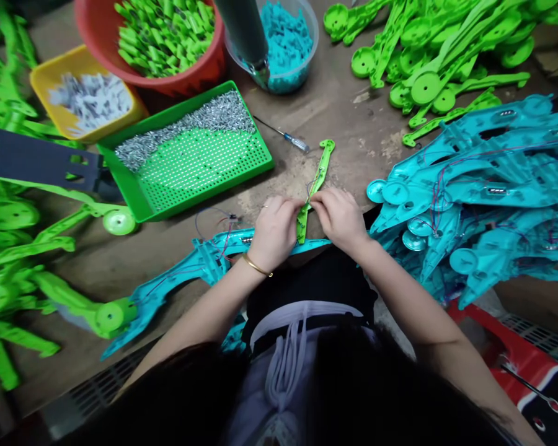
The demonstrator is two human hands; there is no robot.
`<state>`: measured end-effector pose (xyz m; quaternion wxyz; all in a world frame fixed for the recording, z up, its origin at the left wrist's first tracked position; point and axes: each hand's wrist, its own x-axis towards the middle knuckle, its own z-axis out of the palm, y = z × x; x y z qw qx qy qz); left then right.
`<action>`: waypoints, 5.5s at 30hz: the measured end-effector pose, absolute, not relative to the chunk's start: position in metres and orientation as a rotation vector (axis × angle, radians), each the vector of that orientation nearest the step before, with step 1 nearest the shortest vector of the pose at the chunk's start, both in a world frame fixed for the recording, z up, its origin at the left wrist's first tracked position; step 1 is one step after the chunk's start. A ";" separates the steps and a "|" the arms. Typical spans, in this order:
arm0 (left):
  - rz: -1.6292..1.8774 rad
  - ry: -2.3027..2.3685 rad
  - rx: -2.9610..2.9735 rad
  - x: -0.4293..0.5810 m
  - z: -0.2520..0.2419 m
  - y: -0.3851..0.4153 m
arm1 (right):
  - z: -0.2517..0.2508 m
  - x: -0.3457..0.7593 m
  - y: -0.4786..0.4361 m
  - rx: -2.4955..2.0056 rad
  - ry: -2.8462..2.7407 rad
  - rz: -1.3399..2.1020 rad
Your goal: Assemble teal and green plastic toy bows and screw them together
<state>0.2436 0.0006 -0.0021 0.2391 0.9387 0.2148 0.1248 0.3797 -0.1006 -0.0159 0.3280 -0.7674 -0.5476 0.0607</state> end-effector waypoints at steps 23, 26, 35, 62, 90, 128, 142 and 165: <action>0.295 0.544 2.738 0.246 0.001 0.000 | 0.016 0.347 -0.107 -2.502 -1.897 0.138; 0.336 0.559 2.751 0.245 -0.001 -0.001 | 0.016 0.349 -0.115 -2.478 -1.826 0.340; 0.360 0.508 2.735 0.240 -0.002 -0.001 | 0.095 0.390 -0.120 -2.273 -1.875 0.371; 0.054 0.466 2.769 0.249 0.010 -0.012 | 0.032 0.451 -0.066 -1.929 -2.293 0.414; 0.029 0.420 2.732 0.249 0.007 -0.012 | 0.034 0.454 -0.067 -1.841 -2.335 0.441; 0.196 0.466 2.728 0.248 0.006 0.008 | 0.025 0.458 -0.045 -1.665 -2.077 0.712; 0.365 0.702 2.594 0.197 0.036 0.027 | 0.072 0.421 -0.066 -1.972 -2.149 0.380; 0.211 0.871 2.518 0.220 0.027 -0.002 | 0.010 0.378 -0.091 -1.937 -1.641 0.314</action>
